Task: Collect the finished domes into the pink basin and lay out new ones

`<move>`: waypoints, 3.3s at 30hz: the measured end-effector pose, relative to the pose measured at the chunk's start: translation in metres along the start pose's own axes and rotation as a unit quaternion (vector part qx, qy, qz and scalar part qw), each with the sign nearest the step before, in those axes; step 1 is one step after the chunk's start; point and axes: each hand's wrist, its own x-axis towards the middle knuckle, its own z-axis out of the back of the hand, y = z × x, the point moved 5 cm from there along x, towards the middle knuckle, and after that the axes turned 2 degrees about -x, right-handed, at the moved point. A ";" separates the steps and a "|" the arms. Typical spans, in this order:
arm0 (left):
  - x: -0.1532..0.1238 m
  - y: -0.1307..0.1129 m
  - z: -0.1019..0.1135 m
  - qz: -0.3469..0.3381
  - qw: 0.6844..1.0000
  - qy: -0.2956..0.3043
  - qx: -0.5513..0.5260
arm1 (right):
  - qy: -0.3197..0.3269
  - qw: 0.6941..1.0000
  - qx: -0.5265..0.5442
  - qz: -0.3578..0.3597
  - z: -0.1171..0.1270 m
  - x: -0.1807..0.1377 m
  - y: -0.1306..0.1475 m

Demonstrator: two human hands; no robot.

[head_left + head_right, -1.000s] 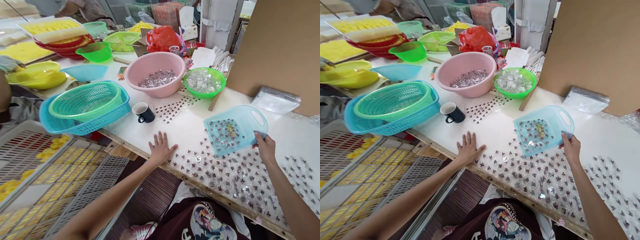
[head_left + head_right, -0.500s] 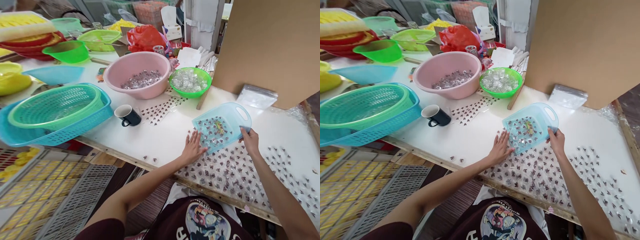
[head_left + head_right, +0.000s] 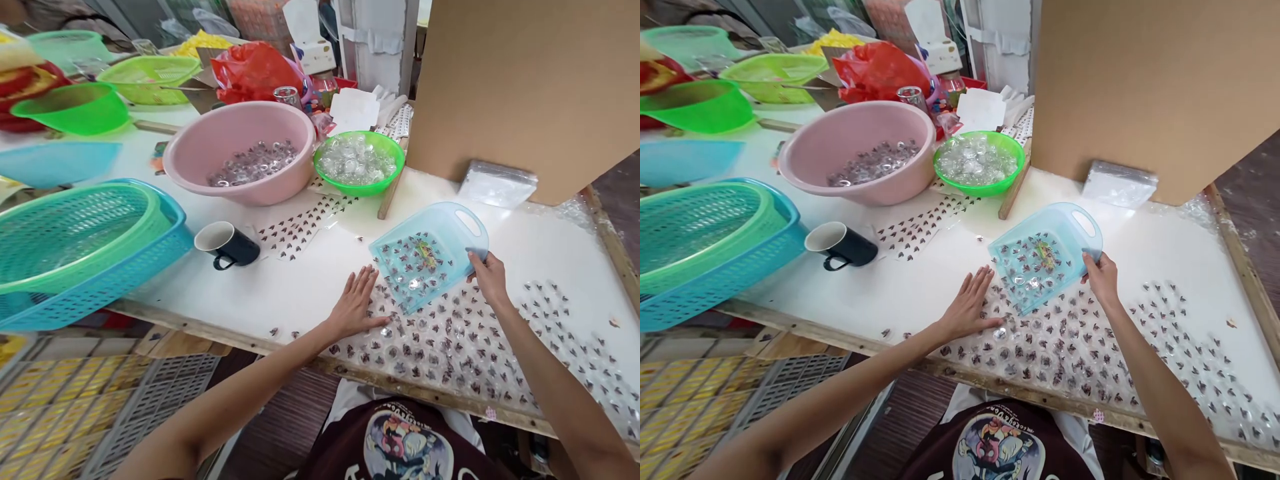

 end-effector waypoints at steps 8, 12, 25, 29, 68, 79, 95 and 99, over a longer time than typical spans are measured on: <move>0.059 -0.044 -0.018 0.026 0.991 -0.071 -0.114 | 0.015 1.000 0.009 -0.007 -0.004 -0.002 0.002; 0.089 -0.066 -0.023 0.016 0.983 -0.089 -0.158 | 0.019 1.000 0.009 -0.006 -0.004 -0.002 0.002; 0.091 0.036 0.034 0.092 0.963 -0.208 -0.142 | -0.042 0.999 0.027 -0.017 0.010 -0.002 -0.012; 0.087 0.057 0.021 0.131 0.970 -0.165 -0.120 | -0.069 0.997 0.015 -0.011 0.010 -0.007 -0.011; 0.075 -0.029 0.138 -0.012 0.860 -0.367 -0.354 | -0.060 0.965 0.206 -0.149 0.006 0.007 -0.013; 0.032 0.081 0.081 0.123 0.806 -0.479 -0.325 | -0.021 0.975 0.211 -0.067 -0.050 0.091 0.114; 0.042 0.081 0.070 0.103 0.868 -0.407 -0.265 | 0.001 0.988 0.087 0.130 -0.311 0.160 0.337; 0.041 0.083 0.069 0.117 0.868 -0.402 -0.267 | 0.023 0.957 0.025 0.287 -0.373 0.143 0.373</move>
